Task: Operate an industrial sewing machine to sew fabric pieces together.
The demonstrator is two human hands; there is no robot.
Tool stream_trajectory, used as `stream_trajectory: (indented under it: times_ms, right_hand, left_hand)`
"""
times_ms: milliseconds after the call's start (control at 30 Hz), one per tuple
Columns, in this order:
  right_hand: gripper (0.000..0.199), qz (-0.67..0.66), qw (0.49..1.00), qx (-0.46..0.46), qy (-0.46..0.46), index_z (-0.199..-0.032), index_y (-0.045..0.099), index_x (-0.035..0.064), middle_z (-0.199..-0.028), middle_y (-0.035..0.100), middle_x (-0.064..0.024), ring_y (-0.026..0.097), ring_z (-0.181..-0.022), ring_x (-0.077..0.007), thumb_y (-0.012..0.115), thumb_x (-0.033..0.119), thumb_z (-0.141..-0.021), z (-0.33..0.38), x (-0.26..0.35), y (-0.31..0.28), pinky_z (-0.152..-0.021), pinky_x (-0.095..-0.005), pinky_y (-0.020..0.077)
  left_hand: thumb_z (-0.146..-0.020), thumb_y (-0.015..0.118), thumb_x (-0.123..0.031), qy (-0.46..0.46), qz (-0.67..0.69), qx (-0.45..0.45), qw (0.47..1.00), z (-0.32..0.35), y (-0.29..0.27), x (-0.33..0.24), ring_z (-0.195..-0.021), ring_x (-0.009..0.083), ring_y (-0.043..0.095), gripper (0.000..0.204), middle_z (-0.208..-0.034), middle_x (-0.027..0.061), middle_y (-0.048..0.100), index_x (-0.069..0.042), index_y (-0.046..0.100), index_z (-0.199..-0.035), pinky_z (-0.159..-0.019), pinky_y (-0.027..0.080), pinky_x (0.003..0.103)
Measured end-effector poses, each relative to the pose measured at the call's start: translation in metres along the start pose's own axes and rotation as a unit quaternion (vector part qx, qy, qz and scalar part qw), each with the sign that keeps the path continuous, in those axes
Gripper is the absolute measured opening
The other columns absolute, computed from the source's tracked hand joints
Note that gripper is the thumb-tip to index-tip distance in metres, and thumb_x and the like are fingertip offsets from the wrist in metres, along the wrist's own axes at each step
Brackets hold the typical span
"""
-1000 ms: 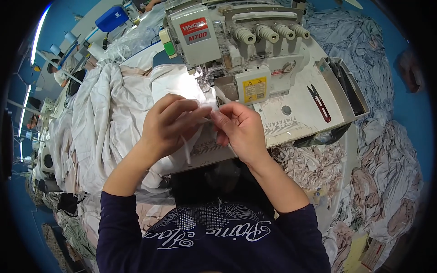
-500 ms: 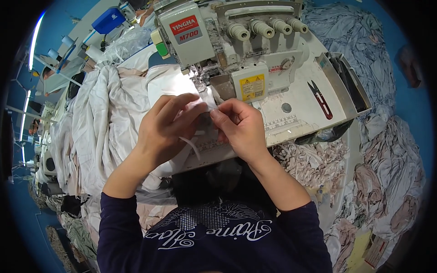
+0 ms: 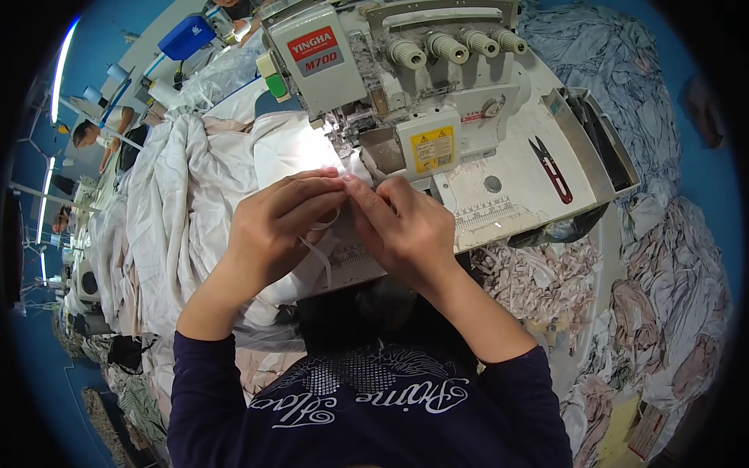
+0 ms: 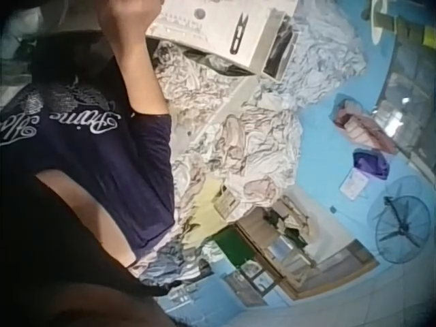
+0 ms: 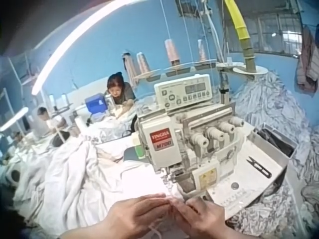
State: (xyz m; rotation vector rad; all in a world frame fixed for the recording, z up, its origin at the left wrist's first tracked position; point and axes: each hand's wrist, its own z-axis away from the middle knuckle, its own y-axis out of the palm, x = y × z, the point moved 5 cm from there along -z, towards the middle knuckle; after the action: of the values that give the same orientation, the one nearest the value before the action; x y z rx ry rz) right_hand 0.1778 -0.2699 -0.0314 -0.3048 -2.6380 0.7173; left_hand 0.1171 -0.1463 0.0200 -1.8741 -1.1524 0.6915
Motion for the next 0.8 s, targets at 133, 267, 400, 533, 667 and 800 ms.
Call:
stream_trajectory:
  times_ms: [133,267,400,533,667,800]
  right_hand:
    - [0.041,0.002,1.000,-0.014,-0.011,-0.108,0.065,0.0142,-0.073,0.052,-0.0009,0.054,-0.054,-0.0144,0.070,0.003,-0.069,-0.001,0.001,-0.003,-0.047,-0.0262,0.0450]
    - [0.033,0.009,1.000,-0.003,-0.015,-0.103,0.065,0.0113,-0.072,0.053,-0.0017,0.054,-0.054,-0.0157,0.070,0.004,-0.071,-0.009,0.004,-0.003,-0.047,-0.0268,0.0450]
    - [0.029,0.007,1.000,-0.011,-0.018,-0.100,0.065,0.0097,-0.072,0.053,-0.0022,0.054,-0.054,-0.0165,0.070,0.005,-0.072,-0.012,0.004,-0.002,-0.047,-0.0273,0.0449]
    - [0.024,0.014,1.000,-0.019,-0.015,-0.097,0.065,0.0086,-0.071,0.053,-0.0028,0.055,-0.054,-0.0175,0.069,0.007,-0.074,-0.015,0.002,-0.004,-0.046,-0.0284,0.0447]
    - [0.017,0.004,0.999,-0.031,-0.017,-0.091,0.064,0.0069,-0.069,0.053,-0.0033,0.055,-0.054,-0.0191,0.068,0.009,-0.075,-0.017,0.004,-0.003,-0.046,-0.0295,0.0445]
    - [0.019,-0.057,0.997,-0.051,-0.022,-0.088,0.062,0.0059,-0.069,0.053,-0.0044,0.055,-0.054,-0.0213,0.071,0.016,-0.075,-0.001,0.016,0.007,-0.047,-0.0299,0.0451]
  left_hand:
    - [-0.058,0.066,-0.003,0.004,0.000,0.002,1.000,0.001,-0.001,0.002,-0.098,0.0211,0.062,0.030,-0.100,0.0051,0.062,-0.004,0.062,-0.088,-0.073,0.054,0.029]
    - [-0.060,0.063,0.001,-0.020,0.031,-0.001,0.999,0.000,-0.002,0.007,-0.096,0.0218,0.063,0.030,-0.098,0.0062,0.062,-0.004,0.062,-0.089,-0.074,0.054,0.030]
    - [-0.060,0.061,0.003,-0.035,0.039,-0.002,0.999,-0.002,-0.003,0.009,-0.092,0.0224,0.064,0.030,-0.098,0.0066,0.063,-0.003,0.062,-0.090,-0.072,0.053,0.031]
    - [-0.061,0.061,0.004,-0.053,0.046,0.000,0.998,-0.002,-0.002,0.014,-0.089,0.0232,0.064,0.031,-0.098,0.0072,0.063,-0.004,0.062,-0.091,-0.070,0.053,0.031]
    - [-0.064,0.060,0.004,-0.064,0.061,-0.002,0.996,-0.006,-0.001,0.029,-0.084,0.0250,0.064,0.031,-0.096,0.0086,0.064,-0.005,0.062,-0.093,-0.069,0.052,0.032]
    - [-0.065,0.060,0.003,-0.048,0.009,-0.017,0.999,-0.012,-0.001,0.049,-0.081,0.0279,0.063,0.026,-0.093,0.0095,0.065,-0.004,0.061,-0.090,-0.068,0.051,0.034]
